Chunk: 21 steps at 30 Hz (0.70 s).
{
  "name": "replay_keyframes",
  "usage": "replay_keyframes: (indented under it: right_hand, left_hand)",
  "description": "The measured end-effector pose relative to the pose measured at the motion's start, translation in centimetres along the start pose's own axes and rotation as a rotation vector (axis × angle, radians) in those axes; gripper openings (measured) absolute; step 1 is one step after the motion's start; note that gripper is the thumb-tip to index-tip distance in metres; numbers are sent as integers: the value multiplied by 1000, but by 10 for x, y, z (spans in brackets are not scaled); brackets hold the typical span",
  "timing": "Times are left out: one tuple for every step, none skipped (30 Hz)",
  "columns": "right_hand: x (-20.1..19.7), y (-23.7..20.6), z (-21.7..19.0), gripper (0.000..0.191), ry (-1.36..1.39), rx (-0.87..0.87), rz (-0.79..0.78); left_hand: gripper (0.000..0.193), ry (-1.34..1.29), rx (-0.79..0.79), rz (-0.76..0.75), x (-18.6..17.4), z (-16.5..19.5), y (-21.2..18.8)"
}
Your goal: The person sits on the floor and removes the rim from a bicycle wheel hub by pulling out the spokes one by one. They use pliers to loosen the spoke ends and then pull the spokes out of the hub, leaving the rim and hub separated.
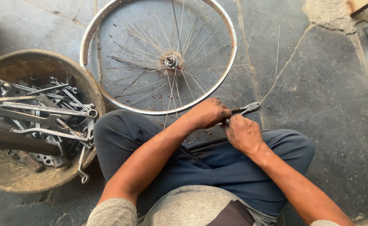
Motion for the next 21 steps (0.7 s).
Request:
replay_keyframes:
  right_hand:
    - [-4,1,3,25,32,0,31]
    - [-8,3,8,26,63,0,60]
    - [-10,4,10,27,97,-1,87]
    - [8,8,28,34,296,168,-107]
    - [30,7,41,41,492,337,-302]
    - [53,1,50,49,684,504,-500]
    - [73,-11,46,58,1040,644,-665]
    - [91,-27,33,67,1399,779,-830]
    - [103,-39,17,76,1766,908,-990]
    - [104,-37,10,73,1908,841,-1017]
    - [103,-35,4,69,2054,770,-1038]
    - [100,-33,0,65,2198,689,-1053]
    - [108,-35,2,60,2235,738,-1034]
    - [116,-35,3,56,2270,783,-1010]
    - [121,-34,6,51,2300,823,-986]
    - [121,-31,4,47,2346,762,-979]
    - [121,-31,1,43,2388,700,-980]
    - [119,-29,-3,40,2428,642,-983]
    - [125,-27,1,35,2322,680,-914]
    - [128,-26,5,31,2222,717,-842]
    - [129,-27,11,28,2125,755,-763]
  left_hand:
    - [7,-13,-4,42,-3,-2,-1]
    - [7,-29,-10,85,-6,-3,-3]
    - [7,-44,-17,126,-9,-4,-5]
    - [9,-24,-5,156,-12,-4,-6]
    - [11,-4,9,186,-15,-2,-8]
    - [14,16,23,220,-17,-2,-8]
    - [12,17,24,191,-14,-3,-8]
    - [11,19,23,163,-11,-3,-7]
    - [10,20,23,131,-7,-4,-7]
    - [9,23,17,136,-6,-5,-7]
    - [9,22,16,139,-6,-5,-6]
    - [8,23,16,141,-5,-5,-6]
    - [8,28,20,163,-6,-5,-6]
    - [8,36,29,189,-8,-4,-7]
    - [8,48,38,218,-11,-3,-7]
    - [7,36,39,199,-9,-3,-6]
    - [7,26,35,181,-7,-4,-7]
    - [6,14,27,163,-5,-5,-8]
    - [12,-3,-19,127,-3,-12,-10]
    - [17,-23,-64,86,0,-18,-12]
    - [23,-50,-102,41,5,-22,-14]
Point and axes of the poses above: each hand's wrist, its own y-axis towards the middle knuckle, its own x-axis out of the palm, z = x × y, the point moved 10 cm from there along y, towards the middle knuckle, and after that the axes turned 13 degrees about x, right-handed, at the moved point
